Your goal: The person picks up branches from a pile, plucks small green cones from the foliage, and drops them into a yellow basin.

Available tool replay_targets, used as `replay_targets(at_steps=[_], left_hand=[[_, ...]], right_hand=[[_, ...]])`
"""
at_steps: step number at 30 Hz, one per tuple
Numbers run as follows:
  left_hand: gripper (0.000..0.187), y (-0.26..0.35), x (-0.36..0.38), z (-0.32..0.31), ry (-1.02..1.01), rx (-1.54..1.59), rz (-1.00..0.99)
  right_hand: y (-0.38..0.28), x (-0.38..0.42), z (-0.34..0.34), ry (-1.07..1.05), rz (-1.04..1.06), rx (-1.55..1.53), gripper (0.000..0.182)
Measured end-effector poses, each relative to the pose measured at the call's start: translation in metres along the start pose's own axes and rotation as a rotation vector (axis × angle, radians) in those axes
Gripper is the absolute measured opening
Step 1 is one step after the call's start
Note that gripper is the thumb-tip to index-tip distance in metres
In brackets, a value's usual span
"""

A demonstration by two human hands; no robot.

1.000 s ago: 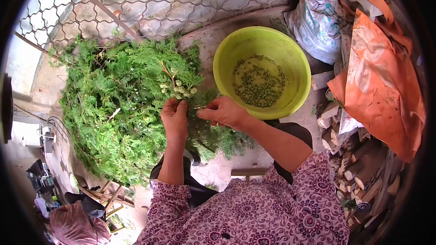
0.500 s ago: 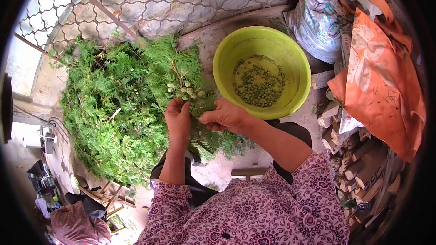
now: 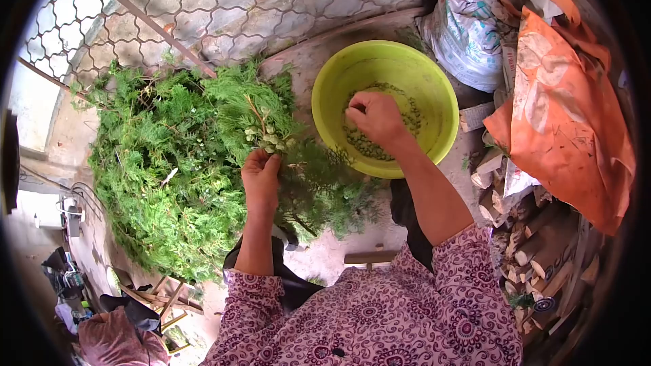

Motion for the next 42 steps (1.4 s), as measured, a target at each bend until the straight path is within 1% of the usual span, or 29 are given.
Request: replay_targets(at_steps=[1, 2, 4, 5, 7, 8, 10, 11, 13, 14, 16, 17, 19, 22, 23, 25, 26, 28, 29, 31, 32, 34, 35, 37, 41, 42], left_hand=[[0.01, 0.001, 0.001, -0.002, -0.012, -0.049, -0.001], [0.01, 0.002, 0.001, -0.003, -0.013, -0.046, -0.002], [0.01, 0.0, 0.002, -0.006, -0.027, -0.03, 0.029], [0.01, -0.003, 0.001, -0.004, -0.026, -0.029, 0.029], [0.009, -0.006, 0.0, -0.004, -0.069, -0.051, -0.025], [0.009, -0.006, 0.0, -0.004, -0.068, -0.052, -0.025], [0.009, -0.006, 0.001, -0.005, -0.065, -0.083, -0.016], [0.009, -0.005, 0.002, -0.005, -0.065, -0.083, -0.015], [0.008, -0.004, 0.003, -0.004, -0.055, -0.133, 0.009], [0.008, -0.004, 0.003, -0.004, -0.055, -0.132, 0.008], [0.007, -0.003, 0.003, -0.006, -0.067, -0.113, -0.022], [0.007, -0.004, 0.004, -0.008, -0.066, -0.114, -0.021], [0.007, -0.005, 0.006, -0.013, -0.085, -0.077, -0.034], [0.007, -0.008, 0.007, -0.012, -0.105, -0.133, -0.046], [0.007, -0.007, 0.007, -0.013, -0.105, -0.133, -0.045], [0.008, -0.006, 0.008, -0.015, -0.126, -0.084, -0.036], [0.008, -0.008, 0.008, -0.014, -0.125, -0.084, -0.037], [0.009, -0.013, 0.008, -0.015, -0.16, -0.125, -0.048], [0.009, -0.011, 0.009, -0.015, -0.158, -0.124, -0.049], [0.008, -0.006, 0.011, -0.018, -0.169, -0.16, -0.054], [0.008, -0.006, 0.01, -0.015, -0.166, -0.158, -0.054], [0.007, -0.008, 0.003, 0.0, -0.075, -0.142, -0.003], [0.007, -0.007, 0.004, 0.0, -0.078, -0.144, 0.0], [0.006, -0.005, 0.008, -0.006, -0.114, -0.079, 0.027], [0.006, -0.004, 0.009, -0.01, -0.122, -0.096, 0.054], [0.006, -0.003, 0.008, -0.01, -0.116, -0.095, 0.042]], right_hand=[[0.001, -0.001, 0.002, 0.01, 0.03, 0.217, 0.013], [0.005, -0.001, 0.001, 0.012, 0.031, 0.22, 0.013], [0.001, 0.003, 0.0, 0.139, 0.171, 0.515, 0.013], [-0.003, 0.002, 0.002, 0.138, 0.172, 0.515, 0.013], [-0.007, -0.002, -0.01, -0.069, 0.138, 0.541, 0.015], [-0.008, -0.002, -0.012, -0.07, 0.139, 0.539, 0.015], [-0.021, 0.002, -0.011, 0.024, 0.254, 0.497, 0.013], [-0.027, 0.003, -0.009, 0.024, 0.253, 0.497, 0.013], [-0.014, 0.006, -0.025, -0.322, -0.115, 0.076, 0.019], [-0.017, 0.007, -0.029, -0.321, -0.114, 0.076, 0.019], [-0.028, 0.018, -0.055, -0.518, -0.196, -0.477, 0.022], [-0.036, 0.02, -0.061, -0.518, -0.197, -0.478, 0.022], [-0.048, 0.026, -0.073, -0.559, -0.254, -0.606, 0.024], [-0.043, 0.027, -0.078, -0.605, -0.272, -0.551, 0.029], [-0.043, 0.027, -0.077, -0.605, -0.273, -0.552, 0.029], [-0.042, 0.033, -0.081, -0.691, -0.352, -0.561, 0.027], [-0.042, 0.036, -0.081, -0.692, -0.351, -0.561, 0.027], [-0.051, 0.033, -0.074, -0.566, -0.221, -0.676, 0.026], [-0.048, 0.033, -0.075, -0.569, -0.22, -0.675, 0.026], [-0.049, 0.037, -0.078, -0.711, -0.155, -0.724, 0.034], [-0.05, 0.038, -0.071, -0.714, -0.155, -0.722, 0.034], [-0.058, 0.047, -0.063, -0.895, -0.212, -0.77, 0.035], [-0.058, 0.046, -0.063, -0.892, -0.215, -0.773, 0.035], [-0.04, 0.033, -0.054, -0.587, -0.464, -0.966, 0.017], [-0.029, 0.026, -0.069, -0.535, -0.456, -0.951, 0.018], [-0.03, 0.028, -0.074, -0.589, -0.36, -0.732, 0.019]])
Point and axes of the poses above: each hand's wrist, its own x-axis away from the middle knuckle, its own z-axis out of the back of the hand, y = z × x, the point moved 8 cm from there along -x, towards the middle knuckle, and after that the axes turned 7 degrees about x, right-handed, at the moved point
